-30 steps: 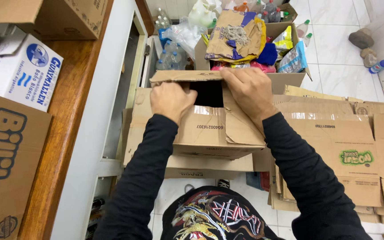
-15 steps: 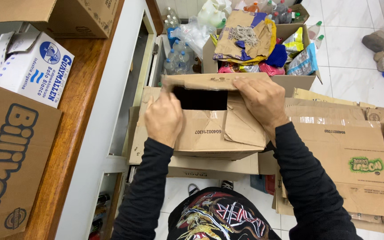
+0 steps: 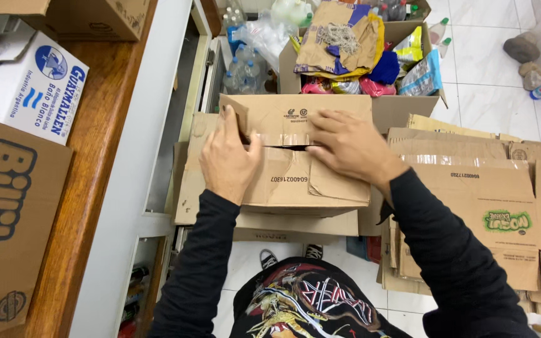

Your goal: The person folds cardboard boxes by hand, closing the flaps and securing them to make compact flat-packed or sealed containers.

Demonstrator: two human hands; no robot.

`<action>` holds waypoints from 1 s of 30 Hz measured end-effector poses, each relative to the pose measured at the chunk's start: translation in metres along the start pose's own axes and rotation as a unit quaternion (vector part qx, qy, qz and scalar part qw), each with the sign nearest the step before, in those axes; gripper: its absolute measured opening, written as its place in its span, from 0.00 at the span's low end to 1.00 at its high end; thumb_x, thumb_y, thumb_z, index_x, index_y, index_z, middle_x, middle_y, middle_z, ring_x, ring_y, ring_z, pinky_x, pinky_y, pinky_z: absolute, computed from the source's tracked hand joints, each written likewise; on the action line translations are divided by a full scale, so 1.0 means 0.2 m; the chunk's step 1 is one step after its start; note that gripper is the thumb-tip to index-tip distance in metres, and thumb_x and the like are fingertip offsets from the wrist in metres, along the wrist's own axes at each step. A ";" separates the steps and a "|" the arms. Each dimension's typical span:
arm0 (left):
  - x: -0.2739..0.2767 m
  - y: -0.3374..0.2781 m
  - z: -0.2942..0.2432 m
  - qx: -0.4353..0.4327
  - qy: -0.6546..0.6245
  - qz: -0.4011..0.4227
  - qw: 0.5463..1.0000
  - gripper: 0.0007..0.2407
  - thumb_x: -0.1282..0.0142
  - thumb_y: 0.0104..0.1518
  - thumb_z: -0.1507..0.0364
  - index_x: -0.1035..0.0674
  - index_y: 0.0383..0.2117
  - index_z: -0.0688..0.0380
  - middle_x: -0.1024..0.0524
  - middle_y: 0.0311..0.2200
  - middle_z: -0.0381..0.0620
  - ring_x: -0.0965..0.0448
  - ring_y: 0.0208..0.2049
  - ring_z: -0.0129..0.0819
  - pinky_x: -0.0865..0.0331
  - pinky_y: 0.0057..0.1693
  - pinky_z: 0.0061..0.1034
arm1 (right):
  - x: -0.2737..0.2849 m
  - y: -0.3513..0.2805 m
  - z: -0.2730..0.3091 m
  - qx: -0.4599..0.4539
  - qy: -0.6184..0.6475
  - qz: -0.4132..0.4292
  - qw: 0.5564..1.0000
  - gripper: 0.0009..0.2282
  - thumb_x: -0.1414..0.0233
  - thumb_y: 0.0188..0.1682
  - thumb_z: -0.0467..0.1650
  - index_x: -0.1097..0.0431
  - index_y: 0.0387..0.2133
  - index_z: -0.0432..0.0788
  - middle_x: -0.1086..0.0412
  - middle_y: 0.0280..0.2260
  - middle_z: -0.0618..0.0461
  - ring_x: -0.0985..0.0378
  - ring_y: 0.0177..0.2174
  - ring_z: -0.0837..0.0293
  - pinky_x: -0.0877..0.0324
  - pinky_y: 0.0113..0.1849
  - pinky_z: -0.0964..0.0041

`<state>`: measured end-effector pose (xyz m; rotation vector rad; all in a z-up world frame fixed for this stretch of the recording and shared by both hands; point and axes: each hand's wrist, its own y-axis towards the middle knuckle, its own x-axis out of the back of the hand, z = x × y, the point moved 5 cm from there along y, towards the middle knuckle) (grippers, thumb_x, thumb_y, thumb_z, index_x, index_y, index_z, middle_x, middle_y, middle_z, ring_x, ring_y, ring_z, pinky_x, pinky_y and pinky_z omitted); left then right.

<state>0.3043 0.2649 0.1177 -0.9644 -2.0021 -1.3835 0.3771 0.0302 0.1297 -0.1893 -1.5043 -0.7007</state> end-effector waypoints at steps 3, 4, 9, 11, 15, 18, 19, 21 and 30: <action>0.00 0.01 0.03 0.045 -0.042 0.043 0.997 0.23 0.49 0.65 0.70 0.25 0.64 0.73 0.16 0.45 0.72 0.13 0.42 0.67 0.19 0.49 0.57 | 0.00 0.21 0.21 0.044 0.131 0.129 0.982 0.21 0.62 0.67 0.42 0.30 0.66 0.52 0.35 0.69 0.38 0.40 0.69 0.32 0.49 0.67 0.30; -0.04 -0.03 0.06 0.045 -0.041 0.046 0.997 0.23 0.49 0.65 0.70 0.25 0.64 0.73 0.16 0.45 0.72 0.13 0.42 0.67 0.19 0.49 0.57 | -0.07 0.24 0.22 0.042 0.134 0.130 0.982 0.21 0.62 0.67 0.42 0.30 0.66 0.52 0.35 0.69 0.38 0.40 0.69 0.32 0.49 0.67 0.30; -0.08 -0.05 0.15 0.018 -0.036 -0.009 0.999 0.24 0.47 0.61 0.71 0.25 0.65 0.68 0.15 0.46 0.67 0.13 0.47 0.60 0.20 0.53 0.49 | -0.24 0.38 0.21 0.039 0.112 0.174 0.978 0.27 0.67 0.65 0.53 0.22 0.56 0.57 0.50 0.76 0.44 0.54 0.74 0.34 0.64 0.70 0.27; -0.09 -0.05 0.14 0.016 -0.040 -0.009 0.999 0.24 0.47 0.61 0.71 0.25 0.66 0.68 0.15 0.46 0.66 0.13 0.47 0.59 0.20 0.53 0.48 | -0.25 0.38 0.21 0.031 0.091 0.187 0.978 0.27 0.68 0.63 0.56 0.24 0.58 0.64 0.50 0.76 0.45 0.56 0.75 0.36 0.64 0.70 0.27; -0.08 -0.01 0.12 -0.001 -0.065 -0.004 0.998 0.23 0.48 0.62 0.73 0.25 0.65 0.70 0.16 0.48 0.69 0.13 0.48 0.61 0.21 0.54 0.48 | -0.34 0.40 0.19 0.014 0.029 0.190 0.981 0.31 0.71 0.58 0.63 0.28 0.60 0.70 0.55 0.77 0.47 0.59 0.76 0.38 0.65 0.69 0.22; -0.07 -0.01 0.09 -0.009 -0.076 0.021 0.997 0.21 0.44 0.69 0.66 0.23 0.65 0.64 0.16 0.53 0.64 0.14 0.53 0.56 0.23 0.59 0.45 | -0.36 0.40 0.19 0.032 0.026 0.166 0.985 0.33 0.68 0.57 0.63 0.22 0.50 0.60 0.52 0.76 0.45 0.57 0.75 0.36 0.61 0.69 0.20; -0.07 -0.02 0.09 -0.011 -0.077 0.023 0.997 0.21 0.44 0.69 0.66 0.23 0.65 0.64 0.16 0.53 0.64 0.14 0.53 0.56 0.23 0.59 0.45 | -0.38 0.38 0.16 0.030 0.026 0.166 0.985 0.33 0.68 0.57 0.63 0.22 0.50 0.60 0.52 0.76 0.45 0.57 0.75 0.36 0.61 0.69 0.20; -0.12 -0.04 0.06 -0.065 0.021 0.094 0.993 0.19 0.39 0.64 0.47 0.13 0.52 0.41 0.23 0.56 0.45 0.22 0.59 0.52 0.30 0.62 0.48 | -0.41 0.35 0.11 0.037 0.072 0.188 0.979 0.30 0.62 0.56 0.63 0.26 0.46 0.58 0.41 0.68 0.47 0.48 0.73 0.40 0.62 0.70 0.23; 0.14 0.13 0.12 0.289 -0.228 0.420 0.830 0.60 0.30 0.43 0.38 0.50 0.81 0.52 0.46 0.76 0.73 0.43 0.76 0.66 0.48 0.78 0.53 | -0.02 -0.25 -0.36 -0.435 0.289 0.085 0.848 0.40 0.58 0.58 0.55 0.54 0.79 0.49 0.54 0.77 0.38 0.52 0.74 0.38 0.54 0.71 0.40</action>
